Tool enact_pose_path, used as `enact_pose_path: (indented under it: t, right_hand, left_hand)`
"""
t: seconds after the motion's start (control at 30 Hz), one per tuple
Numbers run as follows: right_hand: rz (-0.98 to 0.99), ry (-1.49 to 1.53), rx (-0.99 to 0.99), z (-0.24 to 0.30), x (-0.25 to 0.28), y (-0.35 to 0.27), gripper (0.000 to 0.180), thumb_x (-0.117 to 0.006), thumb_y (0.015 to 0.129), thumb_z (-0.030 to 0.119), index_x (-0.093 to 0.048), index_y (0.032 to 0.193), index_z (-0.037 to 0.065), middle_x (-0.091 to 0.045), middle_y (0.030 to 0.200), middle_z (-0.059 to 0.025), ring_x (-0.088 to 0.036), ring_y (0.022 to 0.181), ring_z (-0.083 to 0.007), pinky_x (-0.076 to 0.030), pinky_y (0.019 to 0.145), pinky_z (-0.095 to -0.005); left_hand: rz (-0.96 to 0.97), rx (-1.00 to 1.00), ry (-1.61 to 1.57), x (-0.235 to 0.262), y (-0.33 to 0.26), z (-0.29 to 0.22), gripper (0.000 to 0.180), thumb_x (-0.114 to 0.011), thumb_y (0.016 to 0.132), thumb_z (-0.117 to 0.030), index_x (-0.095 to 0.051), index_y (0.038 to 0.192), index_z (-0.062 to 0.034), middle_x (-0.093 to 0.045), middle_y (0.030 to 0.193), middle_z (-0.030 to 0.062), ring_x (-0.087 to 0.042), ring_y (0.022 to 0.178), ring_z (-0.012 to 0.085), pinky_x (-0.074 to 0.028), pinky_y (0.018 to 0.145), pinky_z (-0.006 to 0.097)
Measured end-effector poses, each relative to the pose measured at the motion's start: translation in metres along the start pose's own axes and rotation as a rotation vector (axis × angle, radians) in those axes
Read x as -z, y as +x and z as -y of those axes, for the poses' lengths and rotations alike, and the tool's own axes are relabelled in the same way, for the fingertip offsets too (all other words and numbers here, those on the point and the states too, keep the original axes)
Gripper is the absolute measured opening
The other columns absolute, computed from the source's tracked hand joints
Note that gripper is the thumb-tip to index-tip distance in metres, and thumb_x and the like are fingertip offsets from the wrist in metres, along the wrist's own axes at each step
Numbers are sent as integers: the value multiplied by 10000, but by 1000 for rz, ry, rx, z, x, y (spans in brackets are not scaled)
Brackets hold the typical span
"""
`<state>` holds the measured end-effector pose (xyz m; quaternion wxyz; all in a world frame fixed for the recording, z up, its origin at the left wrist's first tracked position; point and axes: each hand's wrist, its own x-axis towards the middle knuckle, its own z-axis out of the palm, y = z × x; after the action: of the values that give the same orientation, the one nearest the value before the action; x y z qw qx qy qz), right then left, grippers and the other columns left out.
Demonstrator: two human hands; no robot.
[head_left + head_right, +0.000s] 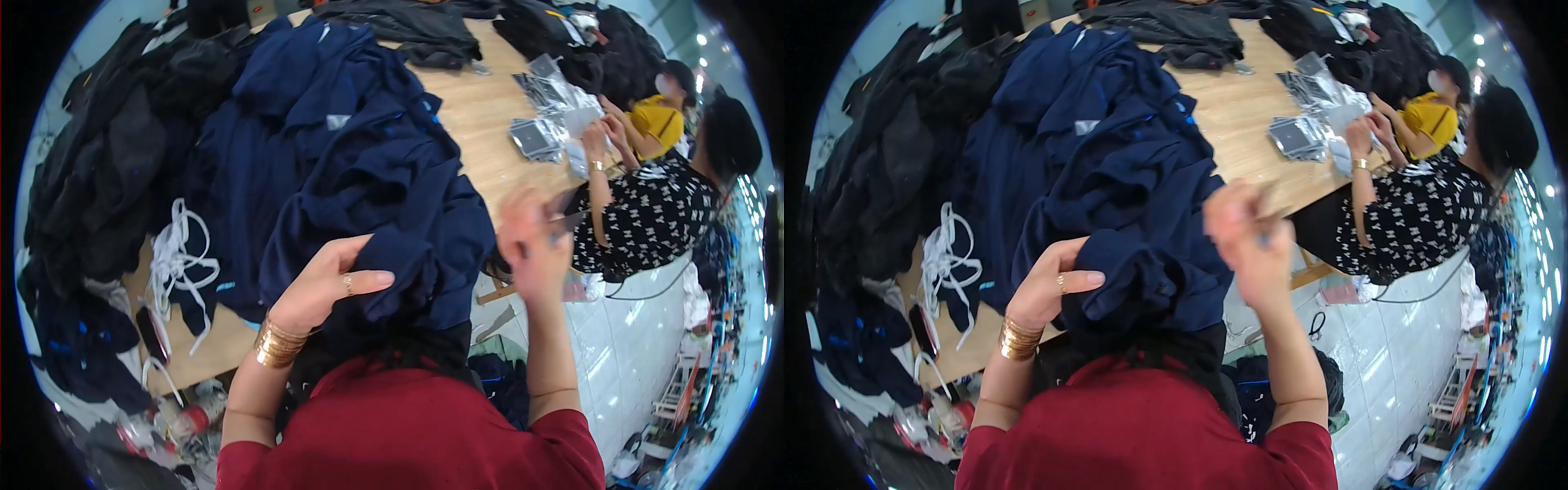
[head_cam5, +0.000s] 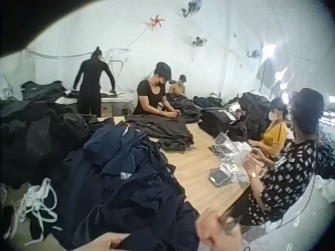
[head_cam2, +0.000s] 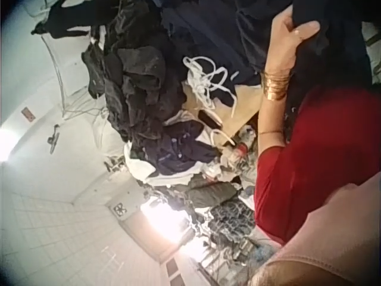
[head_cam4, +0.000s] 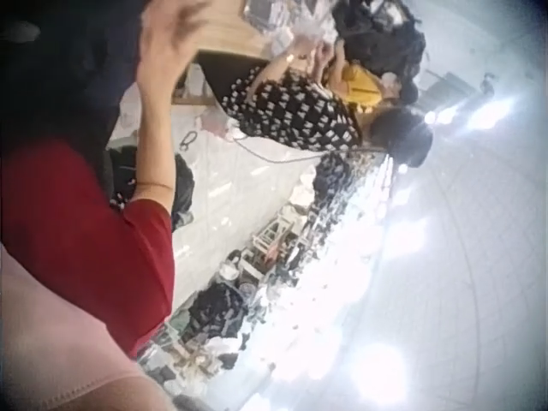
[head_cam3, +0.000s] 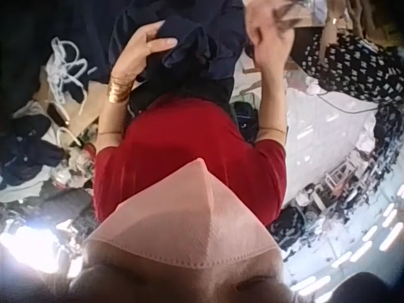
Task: Trimming loose threads from blue athletic garments using specialized snips.
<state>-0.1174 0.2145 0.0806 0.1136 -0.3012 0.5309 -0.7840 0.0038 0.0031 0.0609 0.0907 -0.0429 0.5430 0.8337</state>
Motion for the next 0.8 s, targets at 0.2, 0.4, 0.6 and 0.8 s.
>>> enact_pose_path:
  t: [0.2,0.4,0.6,0.8]
  right_hand:
    - [362,-186,-381,4,-7,16,562,-669,745,151,-458,1253,37,-538,1206,-78,-488,672,-29,-384,593,-163]
    - [883,-265,-446,-1,-3,15,342,-826,609,151,-578,803,18,-543,739,28,-422,595,-61,-351,535,-211]
    - [311,-704,142,82,-15,43,236,-745,651,81,-526,713,19,-491,609,-40,-468,531,-112,-346,492,-263]
    - [-287,-1271,1043,103,22,175,102,-661,718,109,-653,820,101,-644,757,-50,-601,677,-151,-451,655,-275]
  left_hand:
    - [173,-7,116,-7,2,-6,376,-672,788,-131,-553,1107,28,-593,959,2,-509,869,55,-433,784,214]
    - [-134,-326,669,-10,-15,-26,256,-705,632,19,-644,879,-10,-602,863,41,-573,774,110,-453,694,235]
    - [-399,-431,1070,8,2,-15,330,-545,631,118,-611,931,-1,-583,814,114,-589,752,269,-470,682,297]
    - [-736,-1109,1604,97,34,-177,220,-481,746,-36,-640,896,-12,-615,845,198,-606,836,312,-466,751,389]
